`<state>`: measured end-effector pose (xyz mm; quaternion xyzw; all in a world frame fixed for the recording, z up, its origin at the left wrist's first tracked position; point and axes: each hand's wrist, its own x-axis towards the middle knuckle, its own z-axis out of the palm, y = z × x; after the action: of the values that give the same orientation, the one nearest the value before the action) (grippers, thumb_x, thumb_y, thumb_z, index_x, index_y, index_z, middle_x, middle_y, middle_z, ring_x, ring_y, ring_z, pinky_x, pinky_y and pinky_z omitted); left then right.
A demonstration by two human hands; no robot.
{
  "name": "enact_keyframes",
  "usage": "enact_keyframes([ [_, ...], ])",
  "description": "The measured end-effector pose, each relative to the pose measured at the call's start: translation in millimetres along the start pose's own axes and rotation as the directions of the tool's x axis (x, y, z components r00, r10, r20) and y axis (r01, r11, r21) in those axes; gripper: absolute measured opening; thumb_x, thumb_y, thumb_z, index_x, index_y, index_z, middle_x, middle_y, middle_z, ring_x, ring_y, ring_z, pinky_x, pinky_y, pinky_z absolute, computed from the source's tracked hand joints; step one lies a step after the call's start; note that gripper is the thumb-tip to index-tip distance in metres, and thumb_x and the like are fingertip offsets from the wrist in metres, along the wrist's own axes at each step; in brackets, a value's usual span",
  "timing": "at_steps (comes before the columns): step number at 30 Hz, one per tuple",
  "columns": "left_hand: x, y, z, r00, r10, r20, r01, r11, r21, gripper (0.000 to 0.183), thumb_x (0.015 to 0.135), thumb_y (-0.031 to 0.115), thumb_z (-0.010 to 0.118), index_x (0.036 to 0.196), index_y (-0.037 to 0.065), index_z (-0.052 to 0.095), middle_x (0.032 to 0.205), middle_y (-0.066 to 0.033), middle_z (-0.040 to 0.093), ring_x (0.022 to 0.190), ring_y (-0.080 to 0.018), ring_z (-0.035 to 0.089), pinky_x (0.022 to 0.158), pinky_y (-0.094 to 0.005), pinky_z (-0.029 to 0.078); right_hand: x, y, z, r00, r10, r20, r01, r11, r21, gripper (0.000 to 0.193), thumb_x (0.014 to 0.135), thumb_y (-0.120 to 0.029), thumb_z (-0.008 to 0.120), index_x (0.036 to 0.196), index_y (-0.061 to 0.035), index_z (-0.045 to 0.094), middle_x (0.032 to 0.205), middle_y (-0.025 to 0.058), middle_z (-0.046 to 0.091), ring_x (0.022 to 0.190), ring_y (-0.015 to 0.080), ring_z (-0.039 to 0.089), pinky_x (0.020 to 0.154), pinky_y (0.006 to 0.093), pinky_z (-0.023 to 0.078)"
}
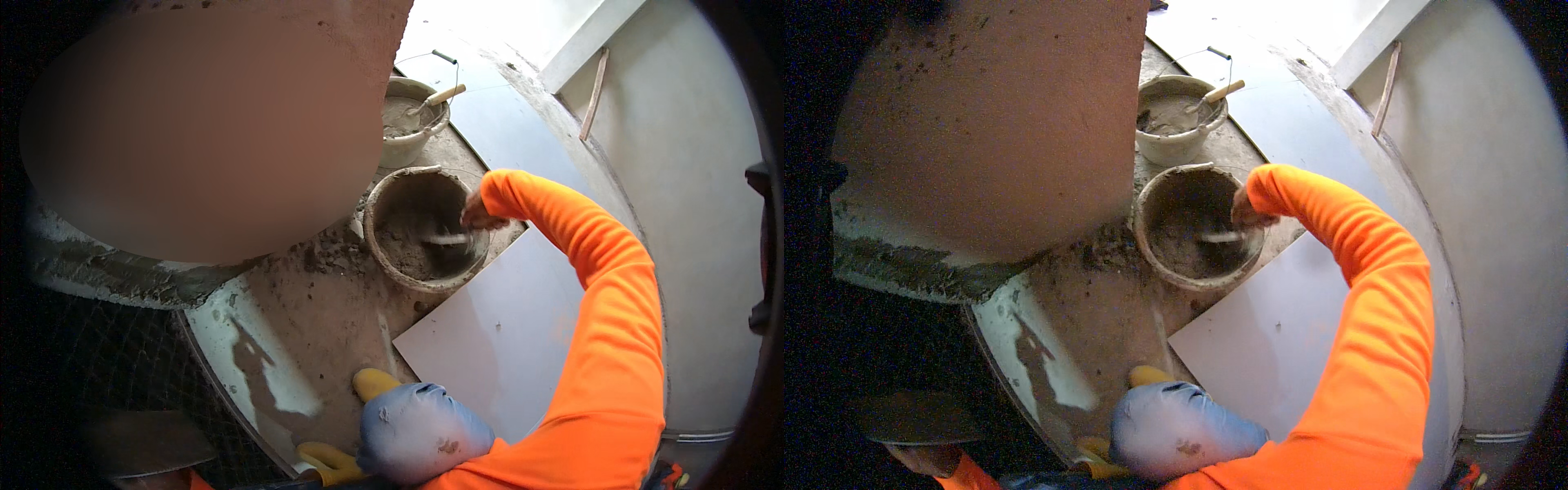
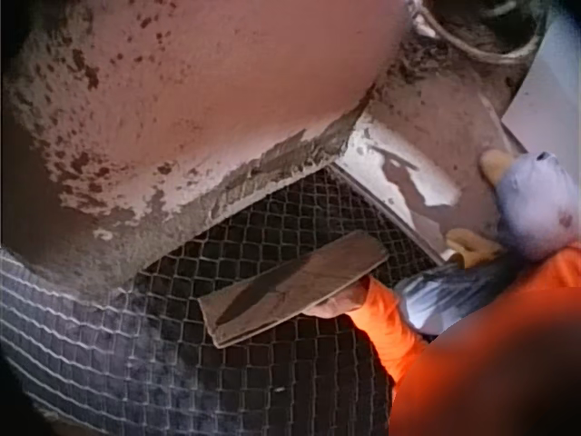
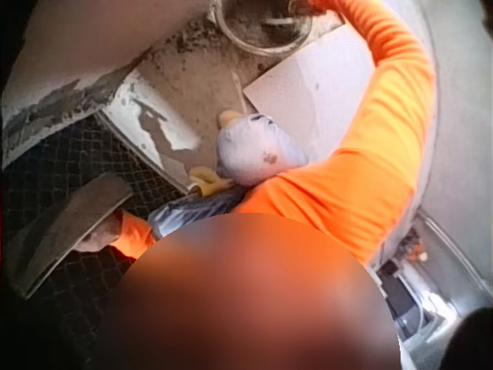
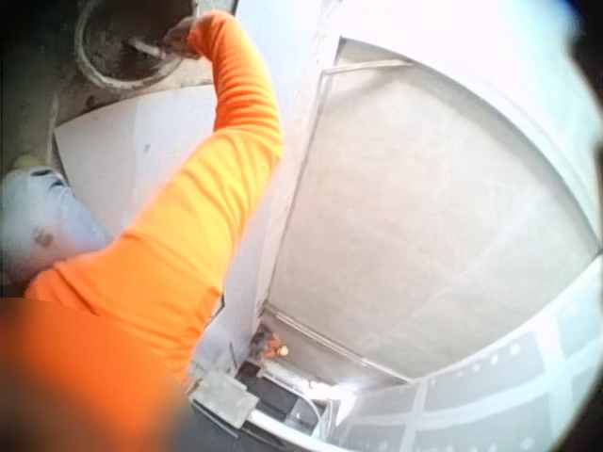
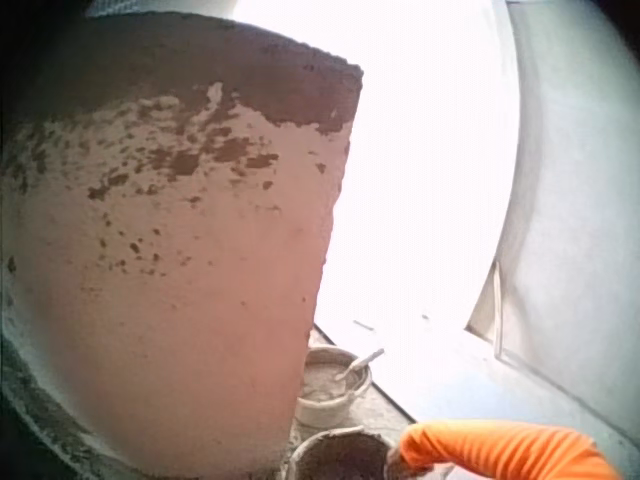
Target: The person scoops plaster from a bucket with a trowel and applies it to a wire mesh on a wall. They use a float to spread and smooth the plaster over the mesh, repeating the process to cover more area.
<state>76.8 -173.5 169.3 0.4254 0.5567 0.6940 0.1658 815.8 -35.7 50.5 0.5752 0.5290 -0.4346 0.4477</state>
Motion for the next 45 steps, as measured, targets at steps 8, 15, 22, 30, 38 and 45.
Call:
enact_keyframes([
  [8, -8.0, 0.6, -12.5, 0.934, -0.348, 0.087, 0.357, 0.882, -0.308, 0.064, 0.097, 0.039, 0.063, 0.147, 0.004, 0.044, 0.135, -0.0212, 0.058, 0.112, -0.0353, 0.064, 0.09, -0.0473, 0.058, -51.2, -38.2, 21.0, 0.992, -0.129, 0.014, 0.126, 0.928, -0.35, 0.019, 0.093, -0.026, 0.057, 0.089, -0.0085, 0.065, 0.074, 0.0074, 0.062, 0.066, 0.0221, 0.061, 0.059, 0.0358, 0.051],
  [15, -26.2, -15.4, 20.7, 0.849, -0.415, 0.328, 0.498, 0.836, -0.23, 0.059, 0.098, 0.039, 0.062, 0.144, 0.006, 0.047, 0.131, -0.0191, 0.06, 0.109, -0.0329, 0.065, 0.089, -0.0466, 0.058, -163.8, -49.5, 57.3, 0.978, -0.023, -0.207, 0.185, 0.547, 0.816, 0.031, 0.102, -0.032, 0.057, 0.08, -0.0109, 0.057, 0.06, -0.0026, 0.045, 0.049, 0.012, 0.042, 0.045, 0.0306, 0.035],
  [22, -54.3, -25.1, 70.9, 0.435, -0.524, 0.732, 0.799, 0.6, -0.045, 0.054, 0.098, 0.038, 0.061, 0.141, 0.008, 0.05, 0.128, -0.0171, 0.062, 0.107, -0.0305, 0.066, 0.087, -0.0459, 0.058, -147.9, -231.1, 91.5, 0.7, -0.489, -0.52, 0.577, -0.042, 0.816, 0.026, 0.104, -0.028, 0.059, 0.111, -0.0025, 0.058, 0.073, 0.0027, 0.055, 0.063, 0.0117, 0.056, 0.055, 0.0277, 0.047],
  [30, -34.2, -37.1, 38.3, 0.157, -0.651, 0.743, 0.965, 0.262, 0.026, 0.05, 0.098, 0.034, 0.062, 0.141, 0.012, 0.05, 0.128, -0.0145, 0.063, 0.107, -0.0292, 0.066, 0.085, -0.0462, 0.058, -145.7, -314.5, 56.4, 0.667, -0.595, -0.448, 0.696, 0.283, 0.66, 0.031, 0.104, -0.034, 0.056, 0.098, -0.0041, 0.06, 0.073, -0.0009, 0.051, 0.068, 0.0103, 0.052, 0.059, 0.0268, 0.041],
  [38, -60.0, -57.6, 66.7, 0.149, -0.462, 0.874, 0.989, 0.073, -0.13, 0.055, 0.097, 0.029, 0.067, 0.147, 0.017, 0.047, 0.136, -0.0103, 0.06, 0.112, -0.0288, 0.065, 0.091, -0.0465, 0.057, -91.6, -414.5, 53.1, -0.348, -0.223, -0.91, 0.817, 0.404, -0.411, 0.022, 0.09, -0.019, 0.069, 0.107, -0.0077, 0.062, 0.097, 0.0192, 0.061, 0.078, 0.0412, 0.063, 0.066, 0.049, 0.053],
  [45, -24.3, -30.8, 36.7, 0.446, -0.497, 0.744, 0.845, 0.508, -0.168, 0.038, 0.102, 0.024, 0.06, 0.133, 0.002, 0.055, 0.121, -0.0156, 0.068, 0.104, -0.0221, 0.068, 0.092, -0.0386, 0.057, -65.4, -361.2, 88.9, -0.282, -0.33, -0.901, 0.733, 0.532, -0.424, 0.035, 0.08, -0.008, 0.073, 0.114, -0.0081, 0.063, 0.092, 0.015, 0.06, 0.079, 0.0393, 0.064, 0.068, 0.0421, 0.053],
])
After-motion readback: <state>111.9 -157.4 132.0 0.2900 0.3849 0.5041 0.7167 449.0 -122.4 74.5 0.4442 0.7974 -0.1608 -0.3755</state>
